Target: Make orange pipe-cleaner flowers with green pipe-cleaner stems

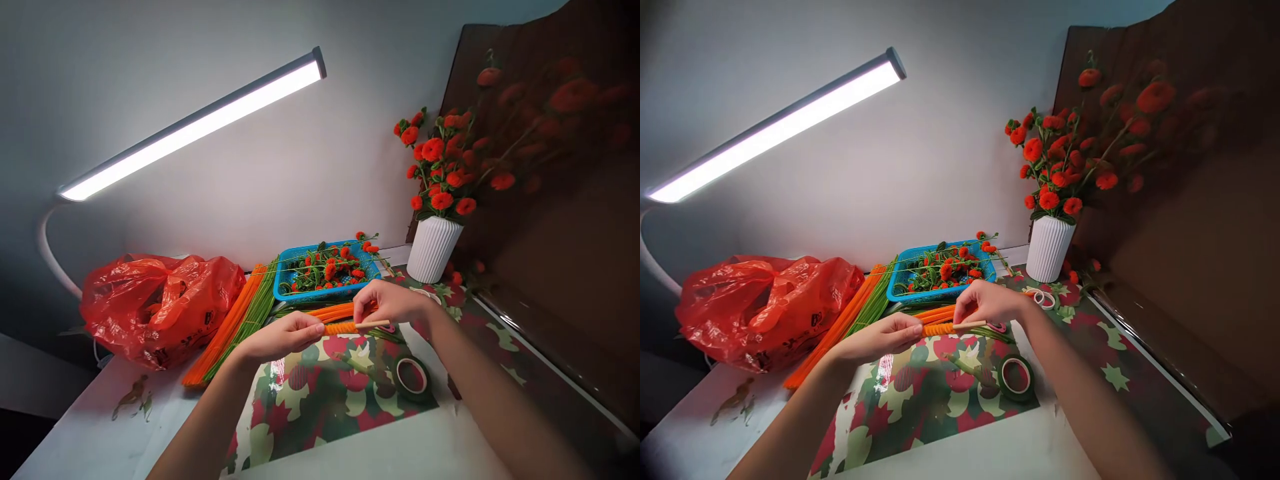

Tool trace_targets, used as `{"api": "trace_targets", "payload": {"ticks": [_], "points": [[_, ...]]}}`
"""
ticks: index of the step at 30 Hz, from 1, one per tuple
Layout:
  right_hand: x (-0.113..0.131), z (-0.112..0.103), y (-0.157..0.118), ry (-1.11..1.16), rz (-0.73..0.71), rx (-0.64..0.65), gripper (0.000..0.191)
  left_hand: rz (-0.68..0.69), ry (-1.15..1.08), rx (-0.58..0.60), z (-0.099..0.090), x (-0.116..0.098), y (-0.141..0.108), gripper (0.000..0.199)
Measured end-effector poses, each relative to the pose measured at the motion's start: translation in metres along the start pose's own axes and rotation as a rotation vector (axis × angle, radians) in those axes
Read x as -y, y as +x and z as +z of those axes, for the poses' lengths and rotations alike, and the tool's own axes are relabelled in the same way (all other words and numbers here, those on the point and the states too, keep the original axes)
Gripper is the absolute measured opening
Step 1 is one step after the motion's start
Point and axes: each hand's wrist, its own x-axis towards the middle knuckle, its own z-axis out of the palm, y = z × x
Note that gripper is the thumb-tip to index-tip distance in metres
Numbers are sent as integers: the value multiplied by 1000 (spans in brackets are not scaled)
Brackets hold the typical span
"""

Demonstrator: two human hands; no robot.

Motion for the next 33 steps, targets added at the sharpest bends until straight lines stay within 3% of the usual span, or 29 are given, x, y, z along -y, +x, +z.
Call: {"api": "trace_targets", "payload": {"ticks": [4,7,16,24,28,33], "points": [[-1,4,4,-211,87,62,12,-101,313,-22,0,-5,-4,48],[1,9,4,-397,63,15,12,-126,418,-73,2,-10,-7,46],[22,27,-6,-863,-104,-270,19,-78,478,-265,9,-19,-11,43],[32,44,-1,-1193,-23,-538,18,-64,556,-537,19,-24,-7,42],[33,47,0,-1205,-16,-658,19,-25,451,-653,25,-27,-5,40],[32,43,-2,-978,-81,-682,8,-9,382,-732,28,-31,-4,40]]}}
